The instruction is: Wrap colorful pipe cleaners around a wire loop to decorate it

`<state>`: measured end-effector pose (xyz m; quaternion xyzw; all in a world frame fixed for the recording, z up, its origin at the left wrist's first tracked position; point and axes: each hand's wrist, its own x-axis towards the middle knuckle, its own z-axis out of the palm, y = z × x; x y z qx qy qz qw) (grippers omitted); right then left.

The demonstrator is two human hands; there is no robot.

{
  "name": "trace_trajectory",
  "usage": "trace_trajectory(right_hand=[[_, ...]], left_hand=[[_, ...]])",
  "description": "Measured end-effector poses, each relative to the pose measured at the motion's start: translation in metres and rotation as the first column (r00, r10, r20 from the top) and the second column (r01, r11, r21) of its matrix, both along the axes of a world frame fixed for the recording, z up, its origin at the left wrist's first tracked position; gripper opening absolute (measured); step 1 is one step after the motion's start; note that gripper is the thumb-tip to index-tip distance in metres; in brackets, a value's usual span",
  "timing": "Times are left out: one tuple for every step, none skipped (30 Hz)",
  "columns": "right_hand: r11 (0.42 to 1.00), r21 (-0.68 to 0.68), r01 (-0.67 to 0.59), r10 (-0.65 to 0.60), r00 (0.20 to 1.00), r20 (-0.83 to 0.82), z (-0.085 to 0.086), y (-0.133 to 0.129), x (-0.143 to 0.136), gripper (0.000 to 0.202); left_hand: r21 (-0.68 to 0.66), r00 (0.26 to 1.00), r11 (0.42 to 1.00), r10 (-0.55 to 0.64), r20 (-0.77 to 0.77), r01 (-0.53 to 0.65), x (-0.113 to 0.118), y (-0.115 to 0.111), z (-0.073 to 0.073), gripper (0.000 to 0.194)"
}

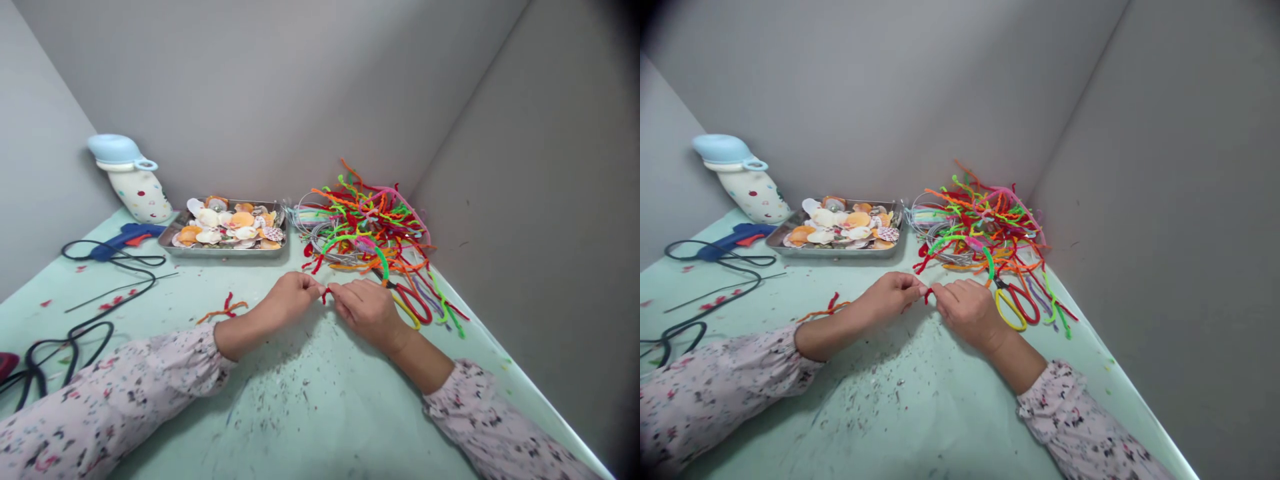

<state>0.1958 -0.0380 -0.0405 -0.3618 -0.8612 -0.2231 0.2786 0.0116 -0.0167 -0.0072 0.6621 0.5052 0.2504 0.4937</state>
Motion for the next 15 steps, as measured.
trace_trajectory(right_hand=[[1.000,0.003,-0.004,0.004,1.000,-0.001,0.000,0.000,0.000,0.021],[1.000,0.006,-0.007,0.007,1.000,-0.003,0.001,0.000,-0.001,0.020],[1.000,0.009,-0.011,0.011,1.000,-0.005,0.001,-0.001,-0.001,0.020],[1.000,0.011,-0.017,0.017,1.000,-0.006,0.001,-0.001,-0.001,0.020],[1.000,0.013,-0.023,0.023,1.000,-0.008,0.001,-0.001,-0.001,0.020],[0.999,0.015,-0.028,0.029,1.000,-0.008,0.001,0.000,-0.001,0.020],[0.999,0.017,-0.032,0.032,0.999,-0.008,0.001,0.000,-0.001,0.020],[0.999,0.022,-0.034,0.034,0.999,-0.005,0.001,0.000,-0.001,0.020],[0.999,0.027,-0.036,0.036,0.999,-0.001,0.001,0.000,-0.001,0.020],[0.999,0.034,-0.037,0.037,0.999,0.004,0.001,0.000,-0.001,0.019],[0.998,0.039,-0.040,0.040,0.999,0.012,0.001,0.000,0.000,0.019],[0.998,0.043,-0.044,0.043,0.999,0.022,0.002,0.000,0.000,0.019],[0.998,0.044,-0.048,0.047,0.998,0.032,0.002,0.000,0.000,0.019],[0.998,0.042,-0.051,0.049,0.998,0.038,0.003,0.000,0.000,0.019],[0.998,0.040,-0.051,0.049,0.998,0.037,0.003,0.000,0.000,0.019]], left_hand=[[-0.063,1.000,0.998,-0.008,0.026,0.010,-0.001,0.000,0.001,0.025],[-0.123,0.998,0.992,-0.011,0.057,0.018,-0.001,0.000,0.002,0.026],[-0.181,0.995,0.983,-0.009,0.096,0.027,-0.002,0.000,0.004,0.026],[-0.236,0.992,0.971,-0.007,0.127,0.037,-0.003,-0.001,0.006,0.026],[-0.290,0.989,0.957,0.016,0.144,0.027,-0.003,-0.001,0.007,0.025],[-0.339,0.987,0.940,0.012,0.162,0.044,-0.004,-0.001,0.009,0.026],[-0.386,0.981,0.921,0.028,0.192,0.050,-0.005,0.000,0.010,0.027],[-0.436,0.974,0.898,0.043,0.221,0.059,-0.005,0.001,0.012,0.028],[-0.489,0.965,0.869,0.060,0.255,0.075,-0.006,0.002,0.013,0.027],[-0.544,0.953,0.834,0.082,0.290,0.093,-0.006,0.003,0.014,0.026],[-0.596,0.941,0.794,0.104,0.321,0.116,-0.006,0.004,0.015,0.023],[-0.642,0.929,0.753,0.122,0.348,0.142,-0.006,0.005,0.015,0.021],[-0.679,0.920,0.715,0.139,0.368,0.164,-0.007,0.006,0.016,0.019],[-0.703,0.911,0.687,0.151,0.383,0.181,-0.007,0.007,0.016,0.017],[-0.713,0.906,0.674,0.159,0.394,0.192,-0.007,0.007,0.016,0.016]])
